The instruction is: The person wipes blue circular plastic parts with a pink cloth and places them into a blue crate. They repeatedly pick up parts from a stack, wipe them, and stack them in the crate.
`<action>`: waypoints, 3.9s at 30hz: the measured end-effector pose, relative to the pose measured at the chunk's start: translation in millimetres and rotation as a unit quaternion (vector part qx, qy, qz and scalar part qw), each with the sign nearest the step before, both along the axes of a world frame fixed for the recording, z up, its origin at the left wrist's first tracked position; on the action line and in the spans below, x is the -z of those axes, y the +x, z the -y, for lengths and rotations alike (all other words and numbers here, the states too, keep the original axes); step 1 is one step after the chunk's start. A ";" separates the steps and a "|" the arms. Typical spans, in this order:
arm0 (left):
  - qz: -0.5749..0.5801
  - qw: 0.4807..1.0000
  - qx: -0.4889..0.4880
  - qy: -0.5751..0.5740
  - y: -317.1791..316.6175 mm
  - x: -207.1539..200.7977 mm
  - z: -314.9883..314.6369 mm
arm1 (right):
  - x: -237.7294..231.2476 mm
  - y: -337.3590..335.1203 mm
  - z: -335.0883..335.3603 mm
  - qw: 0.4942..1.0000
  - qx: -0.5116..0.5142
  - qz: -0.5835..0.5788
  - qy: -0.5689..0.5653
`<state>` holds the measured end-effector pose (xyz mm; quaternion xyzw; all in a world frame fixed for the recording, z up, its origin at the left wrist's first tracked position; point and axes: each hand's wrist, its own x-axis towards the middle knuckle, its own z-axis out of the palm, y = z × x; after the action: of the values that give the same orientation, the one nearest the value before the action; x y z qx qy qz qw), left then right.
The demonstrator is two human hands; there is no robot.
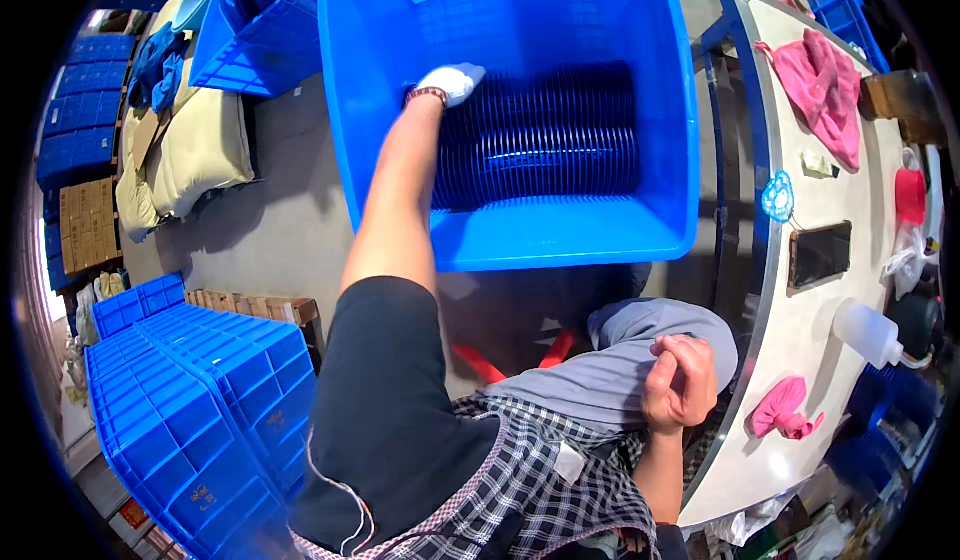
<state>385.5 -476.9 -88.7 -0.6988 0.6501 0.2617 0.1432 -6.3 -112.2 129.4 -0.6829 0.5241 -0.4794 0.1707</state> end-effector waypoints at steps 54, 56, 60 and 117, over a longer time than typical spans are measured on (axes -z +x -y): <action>-0.489 0.715 0.259 -0.428 -290.9 -201.8 -442.3 | 7.2 -189.0 -169.5 0.914 0.379 -0.009 0.143; -0.450 0.729 0.275 -0.437 -293.4 -201.5 -449.6 | 5.7 -185.3 -156.6 0.914 0.378 -0.009 0.145; -0.496 0.718 0.258 -0.415 -292.6 -192.2 -441.7 | 19.0 -199.0 -143.7 0.904 0.404 -0.091 0.108; -0.034 0.705 0.685 -0.182 -961.8 -219.9 -268.6 | 27.8 -341.7 -316.8 0.690 0.424 0.583 -0.057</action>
<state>-576.4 -208.4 131.2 -0.0647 0.9893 -0.0085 0.1306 -348.0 204.5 101.6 0.0206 0.5241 -0.8318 0.1814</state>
